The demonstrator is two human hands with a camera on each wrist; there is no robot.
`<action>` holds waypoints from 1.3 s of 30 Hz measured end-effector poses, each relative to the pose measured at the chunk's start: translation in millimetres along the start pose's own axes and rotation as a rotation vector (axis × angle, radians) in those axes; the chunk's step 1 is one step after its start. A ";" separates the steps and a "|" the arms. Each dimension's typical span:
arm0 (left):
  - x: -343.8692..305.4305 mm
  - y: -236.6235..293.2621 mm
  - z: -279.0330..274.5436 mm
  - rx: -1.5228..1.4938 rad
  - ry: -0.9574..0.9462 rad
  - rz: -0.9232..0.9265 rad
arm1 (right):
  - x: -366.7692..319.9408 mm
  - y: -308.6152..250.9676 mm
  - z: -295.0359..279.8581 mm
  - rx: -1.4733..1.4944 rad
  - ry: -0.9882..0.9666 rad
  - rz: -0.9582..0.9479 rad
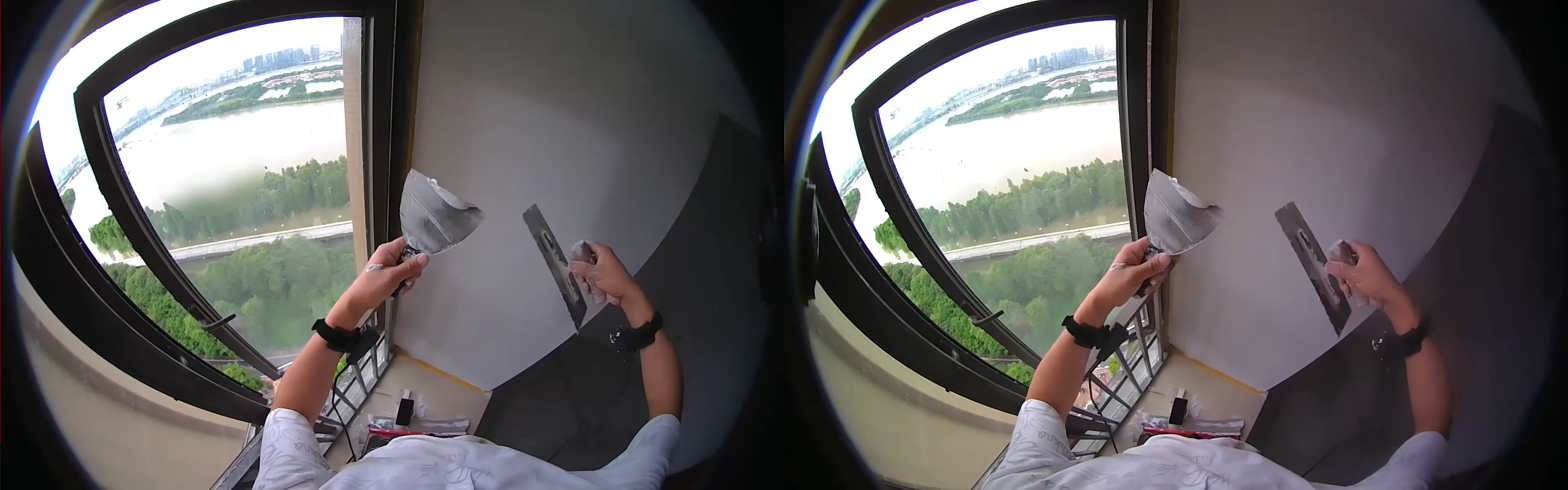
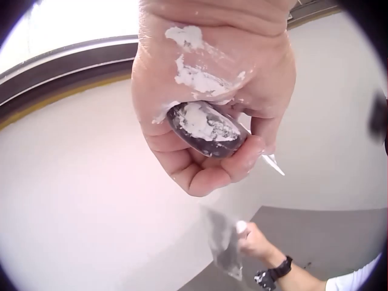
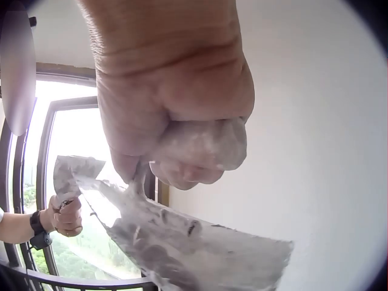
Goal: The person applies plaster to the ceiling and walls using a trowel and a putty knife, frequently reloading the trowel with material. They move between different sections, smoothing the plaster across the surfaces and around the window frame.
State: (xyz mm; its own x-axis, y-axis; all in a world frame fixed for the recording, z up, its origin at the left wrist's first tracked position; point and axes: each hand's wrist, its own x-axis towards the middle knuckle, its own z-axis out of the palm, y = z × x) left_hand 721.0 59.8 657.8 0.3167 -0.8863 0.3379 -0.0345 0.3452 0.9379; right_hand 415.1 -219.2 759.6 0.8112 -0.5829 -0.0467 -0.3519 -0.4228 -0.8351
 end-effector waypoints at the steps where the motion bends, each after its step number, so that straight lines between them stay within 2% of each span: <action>1: 1.8 1.9 -3.5 0.087 0.061 0.022 | 2.1 7.5 7.4 0.529 -0.119 0.070; 2: 1.6 0.5 -5.9 0.089 0.071 0.025 | -0.6 8.4 18.7 0.790 -0.171 0.097; 4: 5.1 -3.1 -8.8 0.148 0.155 0.037 | -4.1 -5.7 52.2 1.036 -0.216 0.048; 6: 7.1 2.2 -1.8 0.158 0.150 0.059 | -9.8 -16.8 87.7 0.882 -0.094 -0.136; 7: 9.6 -2.5 -0.3 0.209 0.178 0.116 | -9.0 -16.7 96.1 0.678 -0.144 -0.348; 8: 11.4 -5.2 0.8 0.258 0.204 0.172 | -6.1 -12.5 102.3 0.484 -0.042 -0.410; 10: 9.8 0.5 2.3 0.292 0.189 0.165 | -5.9 -23.5 113.2 -0.052 0.179 -0.610; 11: 8.3 -0.3 0.8 0.354 0.201 0.141 | -1.2 -25.5 118.9 -0.093 0.243 -0.705; 12: 7.7 -0.6 -0.2 0.416 0.214 0.117 | 5.0 -23.7 119.1 -0.088 0.249 -0.700; 13: 8.6 0.4 0.7 0.418 0.208 0.115 | 12.5 -21.9 118.7 -0.246 0.331 -0.825; 14: 10.0 1.7 3.4 0.485 0.195 0.300 | 20.0 -19.9 117.8 -0.410 0.409 -0.947; 15: 10.2 3.4 4.5 0.550 0.182 0.487 | 26.4 -17.8 117.3 -0.418 0.382 -0.945; 16: 8.6 6.4 2.0 0.551 0.183 0.485 | 30.9 -20.4 117.5 -0.416 0.381 -0.945; 18: 4.1 14.3 -7.7 0.849 0.113 0.505 | 40.3 -28.7 117.8 -0.408 0.407 -1.086; 19: 0.9 17.1 -13.3 0.854 0.117 0.504 | 44.1 -33.0 119.3 -0.346 0.381 -1.097; 21: -4.1 25.3 -24.4 1.128 0.049 0.368 | 52.6 -39.8 117.0 -0.428 0.456 -1.160; 22: -7.5 22.9 -30.9 1.139 0.055 0.373 | 59.1 -46.0 117.6 -0.518 0.537 -1.216; 23: -12.1 12.3 -37.4 1.158 0.047 0.270 | 65.1 -57.0 118.9 -0.501 0.602 -1.272; 24: -15.8 -2.0 -43.9 1.176 0.036 0.172 | 72.3 -67.7 121.1 -0.499 0.621 -1.284; 26: -31.3 -61.3 -65.2 0.968 0.112 0.006 | 93.4 -88.9 130.3 -0.141 0.607 -1.112; 28: -59.1 -132.7 -85.1 0.816 0.189 -0.042 | 129.1 -111.4 142.1 0.239 0.538 -1.005; 30: -91.6 -167.3 -86.1 0.938 0.255 -0.235 | 165.0 -150.8 141.9 0.342 0.521 -0.894; 32: -121.2 -195.8 -79.9 1.161 0.282 -0.248 | 193.5 -196.3 140.5 0.694 0.291 -0.732; 36: -155.2 -239.1 -77.8 1.113 0.320 -0.271 | 286.7 -257.2 139.4 0.765 0.332 -0.829; 38: -167.5 -263.5 -86.0 1.188 0.264 -0.160 | 313.9 -275.8 136.0 0.779 0.299 -0.725; 39: -167.1 -257.9 -81.8 1.247 0.249 -0.139 | 321.7 -279.6 138.0 0.807 0.403 -0.753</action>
State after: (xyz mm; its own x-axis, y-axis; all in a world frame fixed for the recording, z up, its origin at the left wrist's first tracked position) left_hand 754.5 144.1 352.9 0.5527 -0.7632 0.3349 -0.8059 -0.3869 0.4483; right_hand 838.9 -192.8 902.4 0.4311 -0.6122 0.6628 0.6685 -0.2767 -0.6903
